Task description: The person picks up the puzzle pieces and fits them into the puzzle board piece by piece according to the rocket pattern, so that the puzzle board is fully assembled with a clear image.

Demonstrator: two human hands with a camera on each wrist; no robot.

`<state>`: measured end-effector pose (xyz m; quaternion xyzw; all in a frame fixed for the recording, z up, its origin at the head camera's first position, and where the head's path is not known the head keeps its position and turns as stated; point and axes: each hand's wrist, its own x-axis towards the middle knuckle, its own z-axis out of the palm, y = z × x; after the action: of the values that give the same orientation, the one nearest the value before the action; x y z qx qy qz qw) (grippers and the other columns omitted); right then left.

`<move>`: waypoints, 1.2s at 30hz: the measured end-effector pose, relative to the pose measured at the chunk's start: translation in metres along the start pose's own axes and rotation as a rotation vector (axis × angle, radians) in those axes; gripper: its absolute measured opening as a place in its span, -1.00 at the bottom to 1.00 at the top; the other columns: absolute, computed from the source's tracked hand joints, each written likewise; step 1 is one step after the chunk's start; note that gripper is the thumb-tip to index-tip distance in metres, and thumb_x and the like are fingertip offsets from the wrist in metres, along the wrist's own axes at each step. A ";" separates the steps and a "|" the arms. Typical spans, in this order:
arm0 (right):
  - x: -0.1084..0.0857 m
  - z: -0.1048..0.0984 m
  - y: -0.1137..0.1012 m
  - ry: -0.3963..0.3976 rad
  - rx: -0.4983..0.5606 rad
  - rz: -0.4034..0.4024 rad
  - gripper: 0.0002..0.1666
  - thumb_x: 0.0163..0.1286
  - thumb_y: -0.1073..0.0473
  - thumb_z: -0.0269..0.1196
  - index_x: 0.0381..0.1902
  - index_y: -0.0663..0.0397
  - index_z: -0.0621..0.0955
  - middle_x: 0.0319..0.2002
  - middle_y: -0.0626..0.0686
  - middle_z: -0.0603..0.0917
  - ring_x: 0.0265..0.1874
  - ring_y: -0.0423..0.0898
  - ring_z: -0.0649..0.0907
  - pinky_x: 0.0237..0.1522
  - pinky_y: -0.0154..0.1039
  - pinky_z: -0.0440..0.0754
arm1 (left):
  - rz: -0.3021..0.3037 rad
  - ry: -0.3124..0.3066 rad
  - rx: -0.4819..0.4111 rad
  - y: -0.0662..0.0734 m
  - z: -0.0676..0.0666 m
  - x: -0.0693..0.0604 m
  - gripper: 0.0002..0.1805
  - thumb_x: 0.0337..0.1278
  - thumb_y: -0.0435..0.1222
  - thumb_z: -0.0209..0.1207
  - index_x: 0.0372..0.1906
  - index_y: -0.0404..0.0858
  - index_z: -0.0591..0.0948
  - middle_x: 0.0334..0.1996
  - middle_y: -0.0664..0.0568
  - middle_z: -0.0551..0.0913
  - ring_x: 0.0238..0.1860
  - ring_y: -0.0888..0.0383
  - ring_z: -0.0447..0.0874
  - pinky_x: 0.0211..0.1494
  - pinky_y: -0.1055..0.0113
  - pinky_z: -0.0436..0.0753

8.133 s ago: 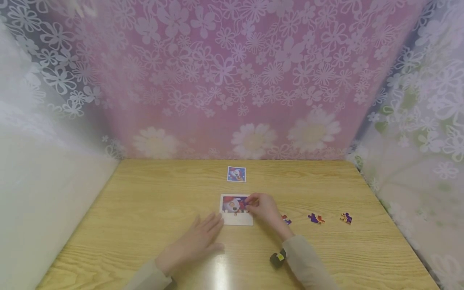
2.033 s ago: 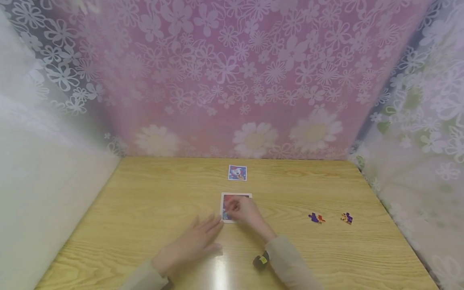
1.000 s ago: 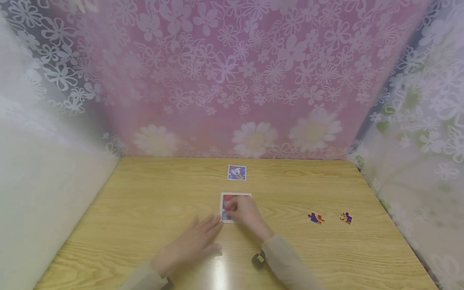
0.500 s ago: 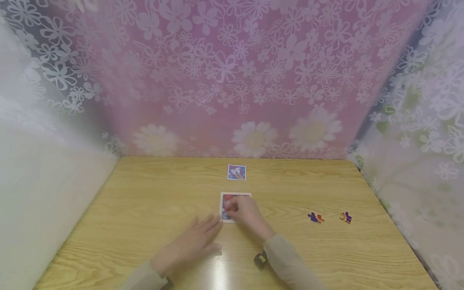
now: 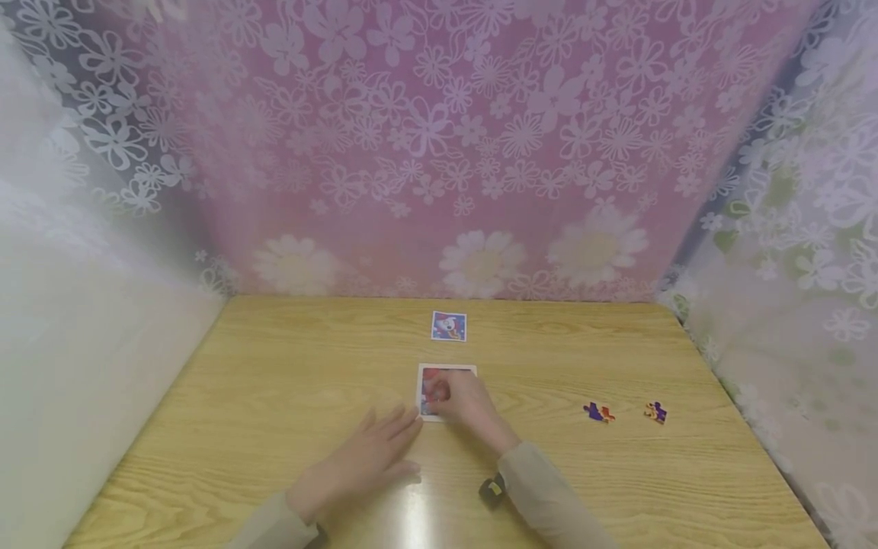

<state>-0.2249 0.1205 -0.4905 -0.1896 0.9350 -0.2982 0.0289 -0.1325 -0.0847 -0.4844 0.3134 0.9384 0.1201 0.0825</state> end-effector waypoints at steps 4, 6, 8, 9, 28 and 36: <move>-0.001 -0.001 -0.001 0.019 0.013 -0.011 -0.83 0.18 0.13 0.53 -0.31 -0.02 0.74 -0.53 -0.18 0.60 -0.53 -0.27 0.50 -0.45 -0.35 0.47 | -0.003 0.003 0.007 0.000 0.001 0.000 -0.21 0.46 0.18 -0.04 0.56 -0.22 0.26 0.59 -0.05 0.14 0.60 -0.07 0.04 0.54 -0.29 0.07; -0.002 -0.002 0.000 0.042 0.036 -0.005 -0.89 0.27 0.12 0.47 -0.29 -0.03 0.75 -0.53 -0.17 0.60 -0.53 -0.26 0.49 -0.47 -0.34 0.46 | -0.006 0.002 0.009 0.000 0.001 0.001 -0.21 0.46 0.18 -0.04 0.56 -0.22 0.26 0.59 -0.05 0.14 0.60 -0.07 0.04 0.54 -0.29 0.07; -0.004 -0.003 0.002 0.065 0.073 0.019 -0.92 0.35 0.10 0.41 -0.26 -0.05 0.76 -0.51 -0.16 0.62 -0.52 -0.25 0.48 -0.47 -0.34 0.43 | -0.007 0.002 0.010 0.000 0.001 0.001 -0.21 0.46 0.18 -0.04 0.56 -0.22 0.26 0.59 -0.06 0.14 0.59 -0.08 0.04 0.54 -0.29 0.07; -0.005 -0.004 0.003 0.075 0.094 0.035 -0.91 0.38 0.09 0.38 -0.24 -0.05 0.76 -0.51 -0.15 0.63 -0.54 -0.24 0.48 -0.49 -0.35 0.41 | -0.008 0.003 0.011 0.001 0.001 0.001 -0.21 0.46 0.18 -0.04 0.56 -0.23 0.26 0.59 -0.06 0.15 0.59 -0.08 0.05 0.54 -0.29 0.07; -0.047 -0.063 0.067 0.175 0.417 0.077 -0.59 0.59 0.04 0.14 0.11 0.26 0.66 -0.01 0.26 0.74 -0.11 0.15 0.76 -0.12 -0.10 0.77 | -0.014 0.014 0.010 -0.001 0.005 0.002 -0.19 0.44 0.19 -0.02 0.56 -0.23 0.26 0.59 -0.07 0.14 0.59 -0.09 0.06 0.55 -0.27 0.06; -0.084 -0.101 0.104 0.252 0.219 0.078 -0.61 0.58 0.05 0.16 0.23 0.08 0.64 0.10 0.18 0.72 -0.03 0.01 0.74 -0.10 -0.19 0.75 | -0.011 0.010 0.008 0.003 -0.001 -0.001 -0.20 0.44 0.17 0.00 0.55 -0.24 0.27 0.58 -0.08 0.16 0.58 -0.11 0.08 0.54 -0.27 0.07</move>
<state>-0.1989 0.2851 -0.4713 -0.1101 0.8997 -0.4186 -0.0567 -0.1307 -0.0834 -0.4826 0.3077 0.9410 0.1175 0.0773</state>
